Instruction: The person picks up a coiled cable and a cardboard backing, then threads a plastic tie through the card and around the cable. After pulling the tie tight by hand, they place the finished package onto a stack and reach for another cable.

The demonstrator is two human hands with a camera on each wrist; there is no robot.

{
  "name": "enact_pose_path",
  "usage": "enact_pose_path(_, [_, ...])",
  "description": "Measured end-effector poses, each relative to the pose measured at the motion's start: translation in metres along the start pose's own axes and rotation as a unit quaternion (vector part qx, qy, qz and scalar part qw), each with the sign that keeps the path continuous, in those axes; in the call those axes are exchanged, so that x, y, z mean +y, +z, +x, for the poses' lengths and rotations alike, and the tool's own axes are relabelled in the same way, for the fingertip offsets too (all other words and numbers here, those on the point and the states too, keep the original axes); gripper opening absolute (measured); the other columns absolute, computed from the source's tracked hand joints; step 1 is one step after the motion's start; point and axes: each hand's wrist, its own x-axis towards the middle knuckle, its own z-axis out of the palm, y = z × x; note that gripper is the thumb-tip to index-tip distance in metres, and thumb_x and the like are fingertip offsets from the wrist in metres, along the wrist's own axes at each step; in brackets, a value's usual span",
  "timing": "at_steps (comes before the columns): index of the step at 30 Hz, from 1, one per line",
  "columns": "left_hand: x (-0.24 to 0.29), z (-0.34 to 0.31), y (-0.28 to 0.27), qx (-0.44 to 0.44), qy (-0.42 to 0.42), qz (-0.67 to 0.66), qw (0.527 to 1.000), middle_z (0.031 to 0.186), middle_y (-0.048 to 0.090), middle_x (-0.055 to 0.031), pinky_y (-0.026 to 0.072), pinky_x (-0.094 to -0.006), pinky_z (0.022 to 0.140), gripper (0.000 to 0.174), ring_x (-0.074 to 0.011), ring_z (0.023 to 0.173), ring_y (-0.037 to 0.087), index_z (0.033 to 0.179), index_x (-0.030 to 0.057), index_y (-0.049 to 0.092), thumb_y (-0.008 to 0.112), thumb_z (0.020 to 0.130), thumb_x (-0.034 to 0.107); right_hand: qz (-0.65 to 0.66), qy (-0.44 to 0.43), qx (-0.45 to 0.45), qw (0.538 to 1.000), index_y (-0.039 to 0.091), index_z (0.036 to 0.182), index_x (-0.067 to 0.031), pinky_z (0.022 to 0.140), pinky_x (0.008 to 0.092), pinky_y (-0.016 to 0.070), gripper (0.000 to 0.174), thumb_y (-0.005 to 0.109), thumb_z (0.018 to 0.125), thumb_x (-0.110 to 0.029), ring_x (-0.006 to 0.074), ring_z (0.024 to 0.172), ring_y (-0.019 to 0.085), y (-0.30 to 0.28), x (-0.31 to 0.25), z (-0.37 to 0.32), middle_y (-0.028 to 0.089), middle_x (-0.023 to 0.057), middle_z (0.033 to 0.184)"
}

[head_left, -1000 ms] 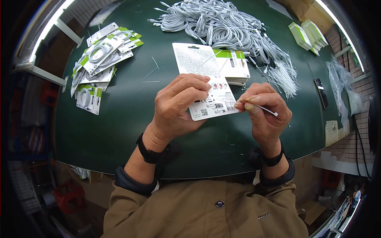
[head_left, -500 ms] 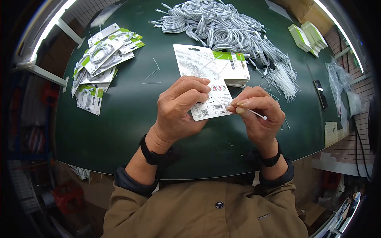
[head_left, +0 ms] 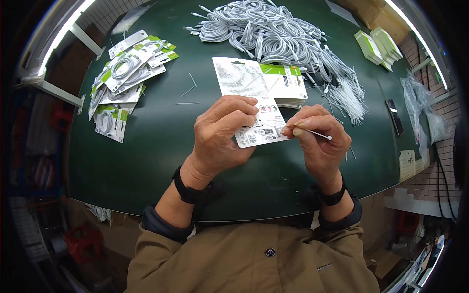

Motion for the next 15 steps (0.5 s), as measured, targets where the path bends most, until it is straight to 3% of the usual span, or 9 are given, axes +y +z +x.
enact_pose_path(9, [0.002,0.0,0.002,0.001,0.0,-0.002,1.0,0.097,0.074,-0.0114,0.0623,-0.0388,0.086,0.029,-0.0309,0.1,0.077,0.085,0.0038,0.066,0.091,0.07,0.004,-0.1,-0.054,-0.082,0.99,0.076,0.097,-0.0055,0.075,0.0316,0.0606,0.025,0.08,0.079,0.011,0.0206,0.088,0.074,0.003,0.002,0.006,0.075,0.0109,0.097])
enact_pose_path(15, [0.007,0.001,0.005,-0.011,-0.011,-0.028,0.999,0.1,0.075,-0.0121,0.062,-0.0385,0.087,0.029,-0.0313,0.101,0.077,0.089,0.0035,0.067,0.09,0.07,0.003,-0.143,-0.005,-0.105,0.984,0.079,0.096,-0.0065,0.073,0.0283,0.058,0.023,0.08,0.079,0.009,0.0167,0.083,0.072,-0.001,0.004,0.011,0.074,0.0069,0.094])
